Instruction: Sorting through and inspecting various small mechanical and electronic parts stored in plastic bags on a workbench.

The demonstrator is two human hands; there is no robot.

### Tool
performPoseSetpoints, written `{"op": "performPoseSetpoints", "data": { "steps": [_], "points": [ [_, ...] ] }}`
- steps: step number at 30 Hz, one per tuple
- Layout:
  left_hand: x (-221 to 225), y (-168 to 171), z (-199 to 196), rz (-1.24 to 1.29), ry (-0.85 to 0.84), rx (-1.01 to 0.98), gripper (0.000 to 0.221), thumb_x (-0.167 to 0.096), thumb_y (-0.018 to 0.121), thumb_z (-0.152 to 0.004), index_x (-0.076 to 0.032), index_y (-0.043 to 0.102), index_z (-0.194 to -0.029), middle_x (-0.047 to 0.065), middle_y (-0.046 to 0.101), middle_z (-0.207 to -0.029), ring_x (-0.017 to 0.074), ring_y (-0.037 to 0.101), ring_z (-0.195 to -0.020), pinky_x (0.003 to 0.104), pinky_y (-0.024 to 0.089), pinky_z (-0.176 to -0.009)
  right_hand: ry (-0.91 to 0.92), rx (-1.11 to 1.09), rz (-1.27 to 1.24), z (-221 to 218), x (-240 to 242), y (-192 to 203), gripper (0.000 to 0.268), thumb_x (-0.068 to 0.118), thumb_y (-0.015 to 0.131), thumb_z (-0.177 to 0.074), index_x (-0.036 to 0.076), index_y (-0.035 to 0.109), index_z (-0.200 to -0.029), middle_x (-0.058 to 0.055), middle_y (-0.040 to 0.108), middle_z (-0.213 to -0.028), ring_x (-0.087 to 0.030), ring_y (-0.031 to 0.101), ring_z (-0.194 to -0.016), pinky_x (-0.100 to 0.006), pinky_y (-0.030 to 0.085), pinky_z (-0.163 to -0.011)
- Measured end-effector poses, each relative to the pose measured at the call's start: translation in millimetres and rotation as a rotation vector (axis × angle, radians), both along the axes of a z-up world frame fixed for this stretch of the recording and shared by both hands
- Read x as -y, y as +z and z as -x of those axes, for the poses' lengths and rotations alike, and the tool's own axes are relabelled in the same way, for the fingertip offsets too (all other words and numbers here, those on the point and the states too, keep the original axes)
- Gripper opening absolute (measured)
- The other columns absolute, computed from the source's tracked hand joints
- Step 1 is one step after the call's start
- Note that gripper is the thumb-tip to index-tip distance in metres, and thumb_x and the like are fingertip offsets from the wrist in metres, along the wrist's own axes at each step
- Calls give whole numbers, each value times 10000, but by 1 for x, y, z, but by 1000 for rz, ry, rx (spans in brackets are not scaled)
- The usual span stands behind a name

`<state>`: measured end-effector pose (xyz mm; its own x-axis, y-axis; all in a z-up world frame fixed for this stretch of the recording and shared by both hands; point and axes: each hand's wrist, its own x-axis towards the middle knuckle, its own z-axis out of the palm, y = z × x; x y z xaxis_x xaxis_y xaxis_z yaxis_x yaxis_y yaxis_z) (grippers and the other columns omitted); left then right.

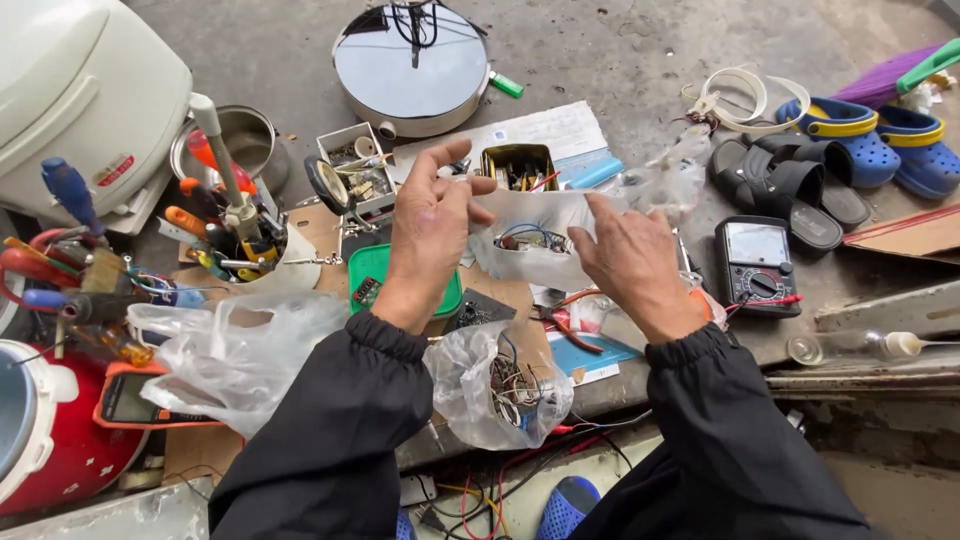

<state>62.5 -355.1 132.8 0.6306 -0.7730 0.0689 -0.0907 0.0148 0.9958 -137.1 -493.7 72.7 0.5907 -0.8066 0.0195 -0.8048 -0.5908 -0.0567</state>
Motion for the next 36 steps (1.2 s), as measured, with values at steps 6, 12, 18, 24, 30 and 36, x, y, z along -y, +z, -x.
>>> {"op": "performPoseSetpoints", "data": {
  "steps": [6, 12, 18, 24, 30, 36],
  "points": [
    [2, -72, -35, -324, -7, 335, 556, -270, 517, -1010, -152, 569, -1551, 106, 851, -935, 333, 838, -990, 517, 632, -920, 128, 32, -162, -10, 3, -39, 583, 457, 589, -1052, 193, 544, -1570, -256, 812, -1114, -413, 747, -1207, -555, 454, -1090],
    [-78, 0, 46, -528, -196, 555, 887, -642, 535, -1038, -25, 438, -1667, 357, 569, -1526, 480, 650, -1366, 627, 535, -1102, 114, 209, -339, 4, -41, 14, 458, 406, 553, -1134, 159, 700, -1490, -196, 811, -1194, -382, 758, -1178, -561, 511, -1072],
    [-140, -134, 44, -696, -109, 951, 480, -432, 766, -951, -230, 710, -1382, 70, 756, -1180, 347, 749, -1180, 561, 581, -968, -24, -232, -500, 27, -106, -28, 687, 634, 476, -1060, 77, 776, -1328, -271, 818, -1205, -461, 776, -1225, -607, 585, -1062],
    [-167, -104, 40, -895, 10, 562, 244, -502, 681, -985, -337, 812, -1109, 5, 868, -1038, 368, 798, -1113, 562, 614, -931, -80, 67, -537, 66, -135, -139, 404, 347, 580, -1005, 197, 730, -1349, -222, 826, -1073, -504, 797, -1097, -646, 616, -952],
    [-181, -80, 53, -624, 98, 249, 225, -466, 757, -940, -284, 841, -1042, -2, 855, -967, 237, 812, -1010, 424, 609, -896, -215, 600, -538, 71, -173, -45, 309, 304, 622, -1019, 290, 740, -1304, -67, 874, -993, -398, 798, -1106, -574, 592, -1001],
    [-193, -82, 66, -424, 134, 111, 295, -413, 862, -899, -130, 859, -982, 124, 810, -877, 248, 750, -878, 426, 610, -847, -208, 739, -480, 63, -181, -16, 282, 237, 644, -1033, 232, 744, -1297, -90, 846, -935, -370, 801, -983, -568, 590, -933]
  ]
}}
